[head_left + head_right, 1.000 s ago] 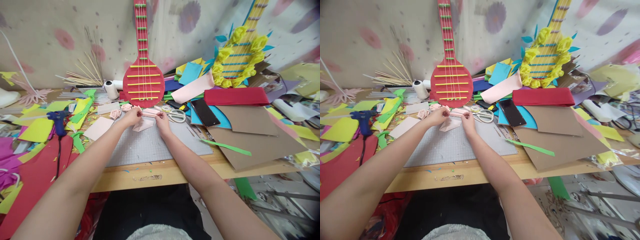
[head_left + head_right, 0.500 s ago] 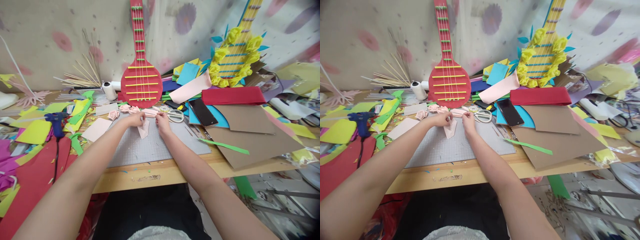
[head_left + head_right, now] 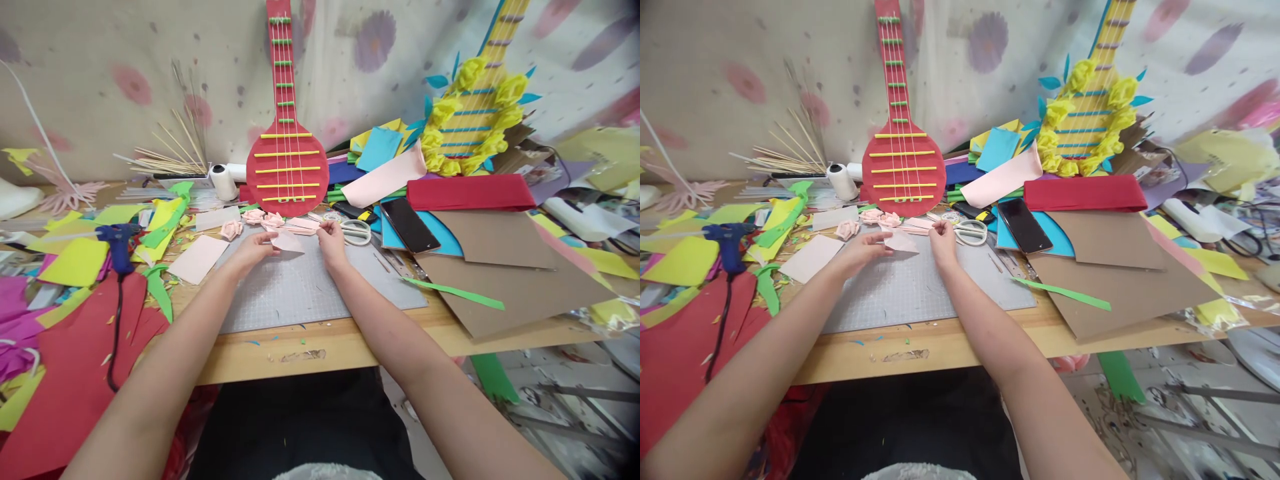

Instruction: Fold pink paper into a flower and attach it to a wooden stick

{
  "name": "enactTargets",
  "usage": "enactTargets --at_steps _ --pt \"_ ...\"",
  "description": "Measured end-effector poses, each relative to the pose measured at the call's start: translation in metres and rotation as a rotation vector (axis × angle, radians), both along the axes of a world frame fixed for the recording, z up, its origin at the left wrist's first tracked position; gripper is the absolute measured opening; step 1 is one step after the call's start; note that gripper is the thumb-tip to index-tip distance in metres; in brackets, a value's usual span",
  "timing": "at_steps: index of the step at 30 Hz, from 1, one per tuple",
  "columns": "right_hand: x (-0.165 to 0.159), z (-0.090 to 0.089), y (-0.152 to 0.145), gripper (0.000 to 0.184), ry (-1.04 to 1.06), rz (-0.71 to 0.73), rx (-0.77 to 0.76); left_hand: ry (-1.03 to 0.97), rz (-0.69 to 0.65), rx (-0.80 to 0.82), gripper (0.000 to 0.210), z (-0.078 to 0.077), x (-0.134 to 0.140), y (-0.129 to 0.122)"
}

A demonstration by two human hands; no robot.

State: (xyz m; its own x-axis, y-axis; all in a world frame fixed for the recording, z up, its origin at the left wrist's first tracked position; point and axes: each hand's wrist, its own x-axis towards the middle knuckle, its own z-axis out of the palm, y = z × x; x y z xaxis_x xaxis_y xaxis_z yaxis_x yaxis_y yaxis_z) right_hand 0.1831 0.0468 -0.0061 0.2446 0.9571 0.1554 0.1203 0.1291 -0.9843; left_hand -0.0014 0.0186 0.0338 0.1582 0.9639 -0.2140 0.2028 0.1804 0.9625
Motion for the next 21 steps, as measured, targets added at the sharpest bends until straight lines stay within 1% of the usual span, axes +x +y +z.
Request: enactTargets --at_steps 1,2,3,5,6,7,8,10,13,15,16,17,19,21 --pt "0.002 0.003 -0.001 0.015 -0.043 -0.004 0.044 -0.033 0.044 -0.01 0.05 -0.005 0.001 -0.004" --pt "0.004 0.006 -0.003 0.016 -0.098 0.022 0.092 -0.067 0.071 -0.022 0.054 -0.011 0.001 -0.008" --pt "0.006 0.009 -0.005 0.017 -0.176 0.102 0.14 -0.114 0.088 -0.037 0.057 -0.015 0.003 -0.011" --pt "0.006 0.015 -0.012 0.025 -0.39 0.353 0.198 -0.195 0.13 -0.045 0.061 -0.023 0.005 -0.015" --pt "0.004 0.017 -0.016 0.027 -0.497 0.427 0.231 -0.22 0.145 -0.045 0.062 -0.025 0.006 -0.016" --pt "0.002 0.018 -0.02 0.027 -0.595 0.464 0.269 -0.233 0.158 -0.042 0.062 -0.026 0.008 -0.016" --pt "-0.001 0.018 -0.024 0.026 -0.675 0.484 0.298 -0.235 0.165 -0.04 0.062 -0.027 0.009 -0.017" --pt "-0.007 0.016 -0.028 0.025 -0.779 0.464 0.312 -0.229 0.165 -0.039 0.061 -0.027 0.011 -0.018" --pt "-0.013 0.013 -0.03 0.027 -0.849 0.419 0.264 -0.209 0.147 -0.025 0.057 -0.027 0.011 -0.019" --pt "-0.013 0.012 -0.028 0.029 -0.864 0.409 0.229 -0.107 0.149 0.014 0.055 -0.027 0.007 -0.02" --pt "-0.012 0.011 -0.028 0.029 -0.865 0.404 0.218 -0.004 0.165 0.066 0.054 -0.028 0.004 -0.02" --pt "-0.011 0.011 -0.027 0.029 -0.863 0.398 0.21 0.126 0.184 0.136 0.054 -0.028 0.0 -0.019" --pt "-0.009 0.011 -0.025 0.027 -0.846 0.392 0.198 0.412 0.209 0.347 0.052 -0.028 -0.007 -0.019" --pt "-0.006 0.011 -0.024 0.026 -0.808 0.402 0.183 0.566 0.139 0.502 0.051 -0.027 -0.012 -0.019"
